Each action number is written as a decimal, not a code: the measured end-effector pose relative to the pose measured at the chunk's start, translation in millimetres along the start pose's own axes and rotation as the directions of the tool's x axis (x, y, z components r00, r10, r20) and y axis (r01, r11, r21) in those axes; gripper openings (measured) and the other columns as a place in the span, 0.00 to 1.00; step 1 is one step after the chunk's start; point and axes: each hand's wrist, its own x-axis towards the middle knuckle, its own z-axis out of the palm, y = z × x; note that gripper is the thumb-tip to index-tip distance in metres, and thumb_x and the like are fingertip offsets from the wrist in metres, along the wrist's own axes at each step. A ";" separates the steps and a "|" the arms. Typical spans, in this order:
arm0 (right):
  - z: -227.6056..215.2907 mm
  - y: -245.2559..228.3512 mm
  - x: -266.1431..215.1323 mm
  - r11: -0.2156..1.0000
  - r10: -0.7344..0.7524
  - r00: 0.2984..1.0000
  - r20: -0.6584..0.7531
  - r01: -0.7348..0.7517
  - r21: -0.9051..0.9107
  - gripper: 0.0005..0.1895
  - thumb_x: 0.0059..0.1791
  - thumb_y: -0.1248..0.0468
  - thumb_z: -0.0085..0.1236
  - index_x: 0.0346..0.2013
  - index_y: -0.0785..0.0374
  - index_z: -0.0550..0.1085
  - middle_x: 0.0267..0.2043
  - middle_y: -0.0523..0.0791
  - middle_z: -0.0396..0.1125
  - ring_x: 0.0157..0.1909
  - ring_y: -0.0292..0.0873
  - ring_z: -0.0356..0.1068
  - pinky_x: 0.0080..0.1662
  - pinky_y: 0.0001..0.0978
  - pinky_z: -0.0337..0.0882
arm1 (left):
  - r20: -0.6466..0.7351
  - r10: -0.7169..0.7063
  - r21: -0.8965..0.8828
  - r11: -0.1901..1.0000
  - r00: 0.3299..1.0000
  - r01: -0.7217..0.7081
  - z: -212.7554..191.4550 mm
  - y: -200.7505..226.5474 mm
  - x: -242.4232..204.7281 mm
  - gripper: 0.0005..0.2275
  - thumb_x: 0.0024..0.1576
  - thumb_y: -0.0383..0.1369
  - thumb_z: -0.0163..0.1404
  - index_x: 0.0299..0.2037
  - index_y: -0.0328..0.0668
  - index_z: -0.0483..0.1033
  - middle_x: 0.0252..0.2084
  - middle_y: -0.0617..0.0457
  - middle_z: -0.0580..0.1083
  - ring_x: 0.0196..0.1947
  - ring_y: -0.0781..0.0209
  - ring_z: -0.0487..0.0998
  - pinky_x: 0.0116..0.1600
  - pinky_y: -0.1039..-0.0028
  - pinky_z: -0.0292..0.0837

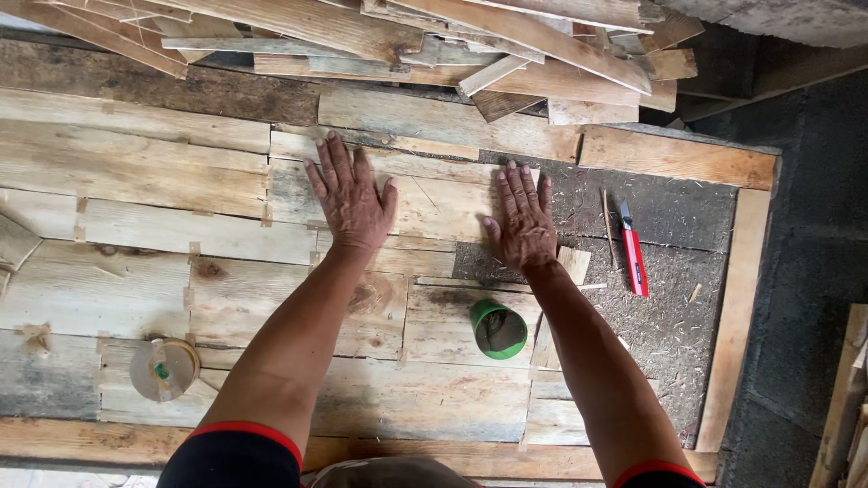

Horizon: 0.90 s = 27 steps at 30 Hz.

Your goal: Cutting and marking wood pieces to fit into a larger assembly.

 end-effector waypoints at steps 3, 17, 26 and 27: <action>-1.1 -0.1 0.3 1.000 -0.006 1.000 -0.012 0.006 0.002 0.40 0.59 0.41 0.26 0.78 0.63 0.43 0.82 0.53 0.34 0.82 0.54 0.31 0.76 0.55 0.27 | -0.156 0.141 -0.069 0.986 0.978 -0.153 20.5 19.1 2.6 0.36 0.67 0.58 0.39 0.77 0.36 0.59 0.79 0.29 0.39 0.79 0.34 0.32 0.76 0.42 0.20; -7.5 -1.0 1.1 1.000 0.006 1.000 -0.010 -0.006 0.020 0.40 0.58 0.42 0.32 0.77 0.65 0.48 0.82 0.53 0.38 0.82 0.54 0.33 0.76 0.54 0.29 | -0.033 0.241 -0.239 0.940 0.970 -0.242 -2.4 67.6 28.4 0.32 0.61 0.58 0.50 0.63 0.38 0.69 0.79 0.29 0.40 0.79 0.33 0.33 0.75 0.34 0.22; -7.1 -1.3 0.4 1.000 0.016 1.000 0.004 -0.017 0.015 0.40 0.58 0.42 0.33 0.77 0.65 0.47 0.82 0.52 0.37 0.82 0.53 0.32 0.76 0.54 0.28 | -0.071 0.232 -0.253 0.937 0.970 -0.242 9.7 68.4 33.5 0.29 0.60 0.58 0.51 0.56 0.38 0.68 0.78 0.28 0.41 0.79 0.30 0.34 0.74 0.32 0.22; -7.3 -1.5 0.1 1.000 0.019 1.000 0.004 -0.019 0.017 0.40 0.58 0.42 0.33 0.77 0.65 0.47 0.82 0.52 0.37 0.82 0.53 0.32 0.76 0.54 0.28 | -0.073 0.236 -0.241 0.938 0.969 -0.247 11.9 67.9 33.0 0.29 0.61 0.58 0.51 0.56 0.37 0.68 0.78 0.28 0.40 0.79 0.31 0.34 0.74 0.32 0.22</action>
